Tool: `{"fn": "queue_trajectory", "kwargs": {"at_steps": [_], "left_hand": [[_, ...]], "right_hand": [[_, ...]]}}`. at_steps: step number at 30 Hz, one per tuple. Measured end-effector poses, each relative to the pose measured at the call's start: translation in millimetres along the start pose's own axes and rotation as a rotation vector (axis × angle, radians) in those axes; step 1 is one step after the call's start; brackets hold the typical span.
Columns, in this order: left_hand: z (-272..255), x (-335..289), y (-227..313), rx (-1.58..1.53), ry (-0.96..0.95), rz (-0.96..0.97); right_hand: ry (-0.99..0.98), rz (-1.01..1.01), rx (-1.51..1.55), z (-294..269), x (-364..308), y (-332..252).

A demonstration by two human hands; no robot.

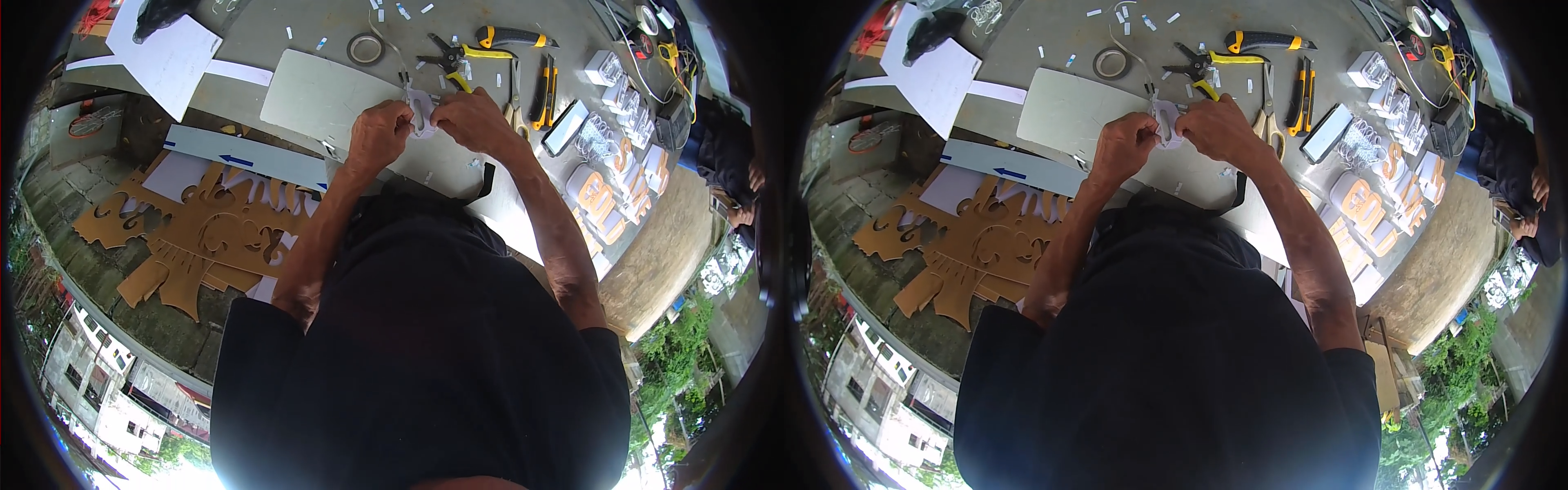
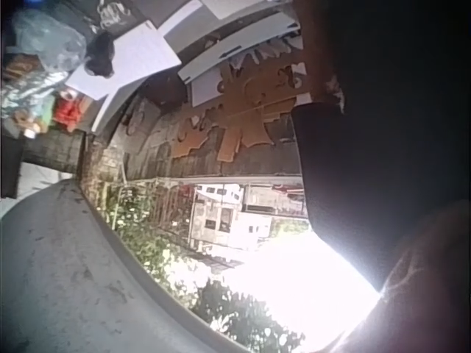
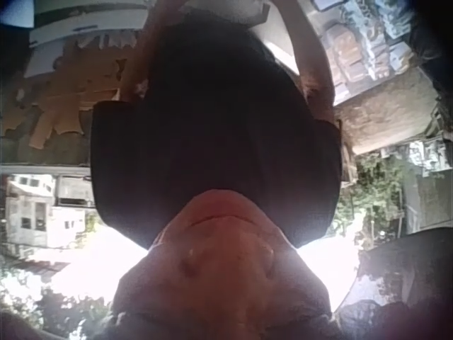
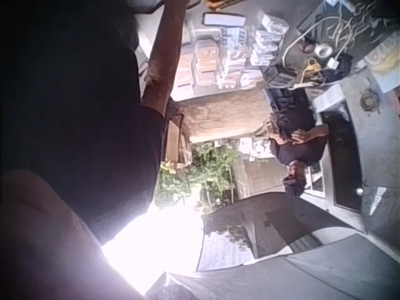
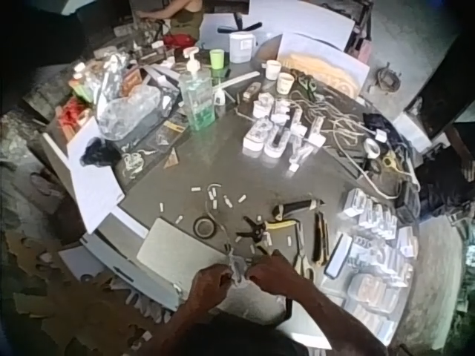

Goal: Attaching LED modules and wiring to the back of sign letters.

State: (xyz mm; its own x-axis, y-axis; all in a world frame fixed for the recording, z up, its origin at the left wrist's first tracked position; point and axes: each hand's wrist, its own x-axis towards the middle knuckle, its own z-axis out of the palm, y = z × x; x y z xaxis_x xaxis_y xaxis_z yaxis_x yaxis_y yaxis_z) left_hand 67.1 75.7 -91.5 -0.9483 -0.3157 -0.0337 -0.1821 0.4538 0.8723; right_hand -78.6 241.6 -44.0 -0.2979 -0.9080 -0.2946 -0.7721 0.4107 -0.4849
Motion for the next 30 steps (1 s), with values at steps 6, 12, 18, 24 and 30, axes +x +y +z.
{"fn": "queue_trajectory", "kwargs": {"at_steps": [6, 12, 18, 24, 30], "left_hand": [[-0.4, 1.5, 0.2, -0.005, -0.019, 0.039], [1.8, -1.4, 0.5, 0.011, 0.016, 0.043], [0.6, -2.4, 25.9, 0.191, 0.183, 0.084], [6.5, -2.0, 46.4, 0.169, 0.07, 0.127], [17.3, 1.3, 41.8, 0.238, -0.009, 0.008]], "right_hand": [[-0.044, -0.035, -0.018, 4.7, 13.6, 4.0], [-0.12, -0.051, -0.05, -1.5, 26.6, -0.5], [-0.061, -0.104, -0.038, 1.5, 24.7, 10.2], [0.026, -0.054, 0.079, -6.6, 21.6, 8.2], [-0.036, 0.027, 0.316, -12.4, 25.9, 9.7]]}}
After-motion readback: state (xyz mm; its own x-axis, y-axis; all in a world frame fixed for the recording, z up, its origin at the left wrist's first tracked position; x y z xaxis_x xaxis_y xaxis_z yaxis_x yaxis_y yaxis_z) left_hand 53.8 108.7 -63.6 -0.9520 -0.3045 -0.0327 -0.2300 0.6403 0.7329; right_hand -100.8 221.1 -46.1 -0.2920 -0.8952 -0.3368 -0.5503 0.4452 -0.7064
